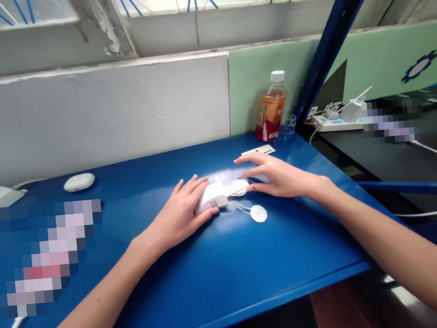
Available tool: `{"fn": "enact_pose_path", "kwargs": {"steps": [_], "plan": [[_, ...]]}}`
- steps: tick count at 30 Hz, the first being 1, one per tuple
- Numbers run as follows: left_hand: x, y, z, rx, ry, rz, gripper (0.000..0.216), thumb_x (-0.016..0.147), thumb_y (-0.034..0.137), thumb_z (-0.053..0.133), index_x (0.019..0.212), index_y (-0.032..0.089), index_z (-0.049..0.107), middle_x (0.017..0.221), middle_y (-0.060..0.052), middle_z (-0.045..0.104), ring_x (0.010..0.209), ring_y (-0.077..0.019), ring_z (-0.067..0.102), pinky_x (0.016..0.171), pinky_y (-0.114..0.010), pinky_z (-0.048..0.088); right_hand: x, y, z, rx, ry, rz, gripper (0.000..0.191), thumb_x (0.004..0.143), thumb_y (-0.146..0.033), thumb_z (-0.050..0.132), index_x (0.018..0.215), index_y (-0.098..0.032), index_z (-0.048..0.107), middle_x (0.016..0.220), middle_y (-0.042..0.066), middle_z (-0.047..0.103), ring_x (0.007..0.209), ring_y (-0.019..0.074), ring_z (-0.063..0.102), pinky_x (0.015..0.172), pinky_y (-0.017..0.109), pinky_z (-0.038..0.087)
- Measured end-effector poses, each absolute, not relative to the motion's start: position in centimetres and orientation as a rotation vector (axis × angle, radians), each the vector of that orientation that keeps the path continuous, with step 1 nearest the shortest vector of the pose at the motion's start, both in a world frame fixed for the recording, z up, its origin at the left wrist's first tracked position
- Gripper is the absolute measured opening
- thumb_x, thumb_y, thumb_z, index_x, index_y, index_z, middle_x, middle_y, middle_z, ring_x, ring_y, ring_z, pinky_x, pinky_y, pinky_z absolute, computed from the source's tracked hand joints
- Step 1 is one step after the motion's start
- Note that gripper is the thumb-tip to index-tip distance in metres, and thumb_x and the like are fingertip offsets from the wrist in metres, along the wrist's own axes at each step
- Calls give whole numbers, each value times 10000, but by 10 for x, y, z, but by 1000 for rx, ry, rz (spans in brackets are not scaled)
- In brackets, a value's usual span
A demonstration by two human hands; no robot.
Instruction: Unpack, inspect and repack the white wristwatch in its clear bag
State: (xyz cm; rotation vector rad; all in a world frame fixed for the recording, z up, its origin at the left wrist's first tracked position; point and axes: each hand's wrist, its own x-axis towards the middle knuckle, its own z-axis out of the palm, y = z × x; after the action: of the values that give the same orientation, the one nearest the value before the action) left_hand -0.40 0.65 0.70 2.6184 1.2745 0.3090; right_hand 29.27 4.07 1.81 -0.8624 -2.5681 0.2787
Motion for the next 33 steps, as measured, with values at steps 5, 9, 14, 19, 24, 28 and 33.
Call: {"fn": "enact_pose_path", "kwargs": {"steps": [5,9,14,19,24,28,33], "plan": [[-4,6,6,2613,1270,329,618,971,581,451,1459,206,404,1531,-127,435,1471,-329,285,1186,-555,220,292,40,16,-919,-2552,326,245,838,-359,716,1028,-204,725,1369,145,580,1294,335,520,1064,516,438],[0,3,6,2622,1253,324,629,967,585,459,1449,185,408,1531,-138,432,1471,-318,287,1191,-545,219,284,35,12,-860,-2509,349,309,832,-374,725,1101,-224,703,1359,141,577,1260,321,544,1031,503,462],[6,0,5,2619,1239,336,663,954,571,497,1463,160,390,1529,-161,428,1452,-316,327,1194,-554,210,274,32,2,-783,-2511,374,304,841,-366,730,1088,-191,702,1337,171,590,1232,310,563,1000,487,482],[7,0,4,2593,1239,350,624,952,555,513,1442,181,419,1512,-145,455,1431,-311,365,1184,-554,237,273,32,-1,-752,-2533,320,205,853,-267,699,1045,-197,681,1348,144,592,1222,291,566,988,472,485],[7,0,5,2557,1245,373,598,945,566,519,1410,197,452,1495,-132,480,1419,-308,387,1187,-553,234,280,33,13,-800,-2463,384,213,878,-263,649,1071,-176,677,1216,135,680,1095,265,644,927,416,521],[6,0,5,2520,1249,387,618,932,585,525,1411,199,457,1490,-135,486,1426,-315,378,1189,-557,228,288,37,21,-825,-2387,386,225,924,-289,590,1092,-183,696,1108,103,731,1007,249,688,877,378,540],[6,-2,4,2495,1303,359,683,925,597,517,1453,174,423,1527,-155,435,1469,-341,287,1190,-556,228,288,39,23,-920,-2071,416,173,857,-355,691,932,-200,714,948,66,752,872,230,699,790,359,548]]}}
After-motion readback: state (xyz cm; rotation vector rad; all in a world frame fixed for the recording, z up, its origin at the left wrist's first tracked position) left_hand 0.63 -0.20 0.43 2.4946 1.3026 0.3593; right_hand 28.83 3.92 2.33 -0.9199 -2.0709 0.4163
